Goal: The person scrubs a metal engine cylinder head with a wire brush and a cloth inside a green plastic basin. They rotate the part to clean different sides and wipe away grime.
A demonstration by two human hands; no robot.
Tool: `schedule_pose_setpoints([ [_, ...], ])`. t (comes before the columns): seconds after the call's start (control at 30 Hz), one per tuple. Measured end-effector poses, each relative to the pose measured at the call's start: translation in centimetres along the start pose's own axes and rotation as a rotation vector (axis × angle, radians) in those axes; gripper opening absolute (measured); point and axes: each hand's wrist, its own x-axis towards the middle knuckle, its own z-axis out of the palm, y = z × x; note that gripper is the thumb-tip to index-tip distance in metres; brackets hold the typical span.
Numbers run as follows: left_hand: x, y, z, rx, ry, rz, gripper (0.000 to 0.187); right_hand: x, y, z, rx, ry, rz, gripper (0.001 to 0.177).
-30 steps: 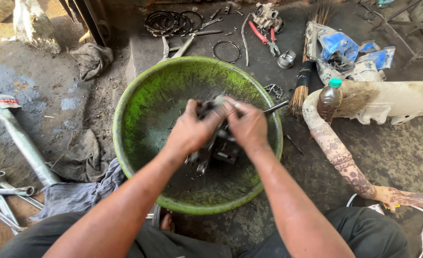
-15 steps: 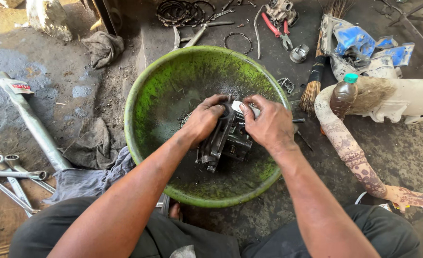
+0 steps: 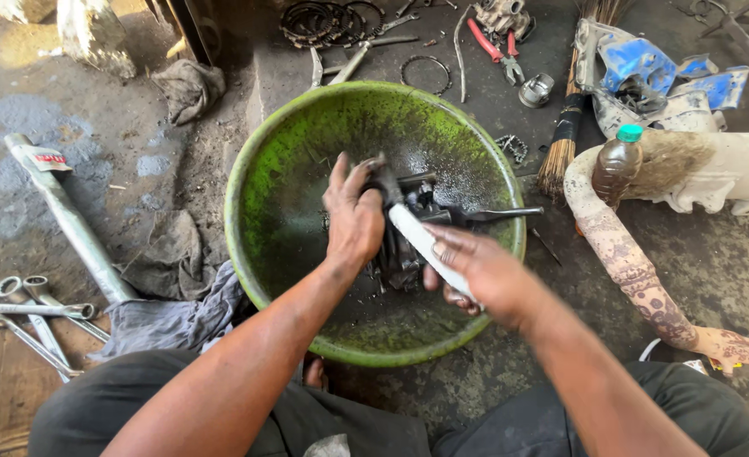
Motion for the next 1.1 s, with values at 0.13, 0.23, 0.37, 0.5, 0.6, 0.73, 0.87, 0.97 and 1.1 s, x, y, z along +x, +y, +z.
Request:
schedule_pose_setpoints([
  [0.13,0.0,1.0,0.9,-0.104,-0.081,0.103,0.055,-4.0,-0.5,0.4,-0.778,0.304,-0.123,0.039],
  [0.23,0.4,0.7,1.7,-0.133,-0.080,0.088,0.047,-6.3,-1.3,0.3,-0.978,0.386,-0.105,0.033],
  [0.37,1.1,-0.1,2.2,-0.278,-0.032,0.121,0.041,-7.3,-2.0,0.6,-1.061,0.417,-0.201,0.027],
  [0.5,0.6,-0.3,2.5,-0.198,-0.008,0.182,0.039,-7.0,-1.9,1.4,-1.117,0.426,-0.277,0.023],
  [0.6,0.9,-0.2,2.6,-0.288,-0.023,0.166,0.042,-7.5,-1.7,1.5,-1.091,0.439,-0.267,0.021],
  [0.73,1.1,-0.2,2.4,-0.283,-0.032,0.139,0.043,-7.7,-1.5,2.1,-1.099,0.465,-0.381,0.023],
  [0.87,0.7,-0.3,2.6,-0.203,-0.017,0.182,0.045,-7.6,-1.4,2.8,-1.079,0.518,-0.469,0.026],
  [0.97,0.7,-0.1,3.1,-0.182,-0.023,0.209,0.048,-7.3,-1.0,2.7,-1.030,0.566,-0.528,0.018],
  [1.1,0.6,0.1,3.1,-0.162,-0.031,0.201,0.053,-7.1,0.3,3.1,-0.967,0.627,-0.568,0.020],
])
